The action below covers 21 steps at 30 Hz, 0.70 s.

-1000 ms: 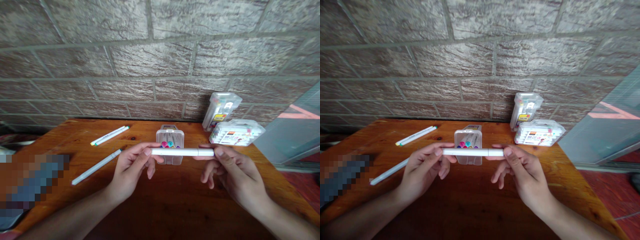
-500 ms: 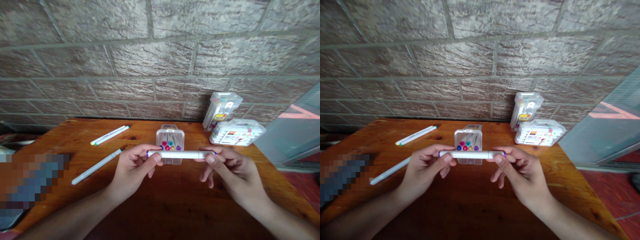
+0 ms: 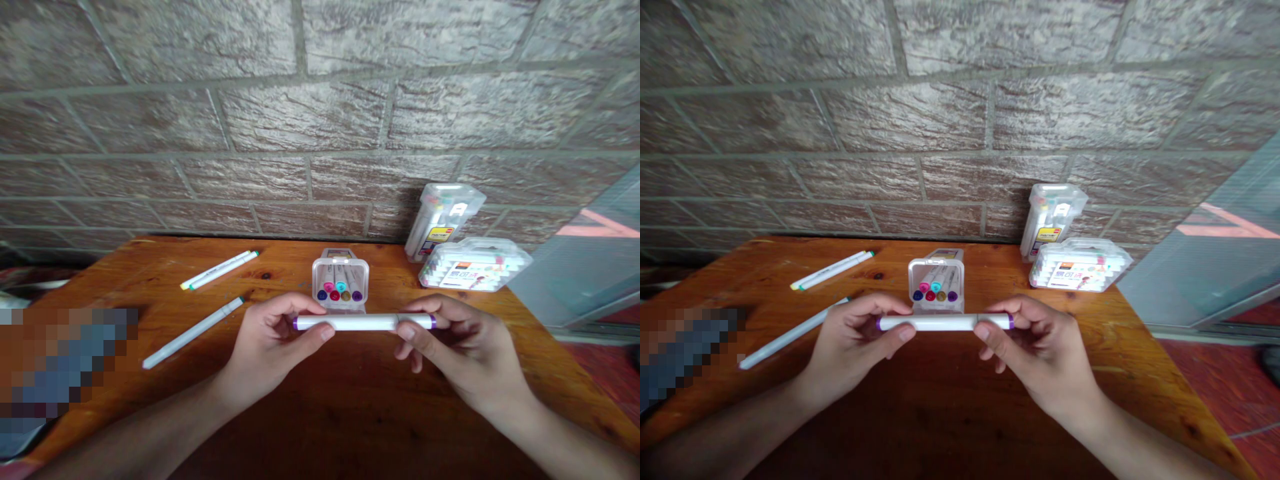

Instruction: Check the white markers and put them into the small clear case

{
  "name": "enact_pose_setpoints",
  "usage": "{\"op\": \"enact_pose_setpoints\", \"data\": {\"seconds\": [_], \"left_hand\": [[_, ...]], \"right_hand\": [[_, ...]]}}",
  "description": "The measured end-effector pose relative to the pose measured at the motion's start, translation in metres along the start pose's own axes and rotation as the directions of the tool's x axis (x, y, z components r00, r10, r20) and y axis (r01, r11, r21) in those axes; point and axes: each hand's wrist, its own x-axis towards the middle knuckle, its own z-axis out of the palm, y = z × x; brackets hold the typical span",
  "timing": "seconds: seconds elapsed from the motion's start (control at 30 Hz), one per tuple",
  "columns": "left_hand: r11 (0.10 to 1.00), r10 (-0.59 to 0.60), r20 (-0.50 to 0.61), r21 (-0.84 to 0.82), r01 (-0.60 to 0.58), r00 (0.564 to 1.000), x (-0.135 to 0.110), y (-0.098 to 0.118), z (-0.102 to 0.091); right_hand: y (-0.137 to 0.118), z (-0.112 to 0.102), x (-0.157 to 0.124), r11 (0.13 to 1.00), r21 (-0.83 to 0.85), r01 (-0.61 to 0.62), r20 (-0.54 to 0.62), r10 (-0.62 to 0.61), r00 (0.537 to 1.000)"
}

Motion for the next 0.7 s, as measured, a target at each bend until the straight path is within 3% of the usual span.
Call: {"op": "enact_pose_setpoints", "data": {"seconds": [0.1, 0.27, 0.47, 0.7], "left_hand": [[0.999, 0.012, 0.002, 0.045, -0.012, 1.0, 0.0, 0.0, 0.0], [0.997, 0.006, 0.009, 0.074, -0.007, 1.0, 0.0, 0.001, -0.001], [0.999, -0.03, 0.038, -0.021, 0.031, 0.999, -0.002, -0.001, -0.002], [0.989, -0.09, 0.09, -0.109, 0.1, 0.992, -0.003, -0.004, -0.005]], "right_hand": [[-0.003, 0.005, -0.003, 0.999, 0.004, -0.033, -0.051, 0.033, 0.998], [-0.002, 0.006, -0.003, 0.997, 0.005, -0.074, -0.039, 0.074, 0.996], [0.006, -0.004, 0.001, 0.999, 0.016, -0.039, 0.095, 0.038, 0.995], [0.01, -0.007, 0.003, 0.996, 0.056, -0.068, 0.127, 0.061, 0.99]]}}
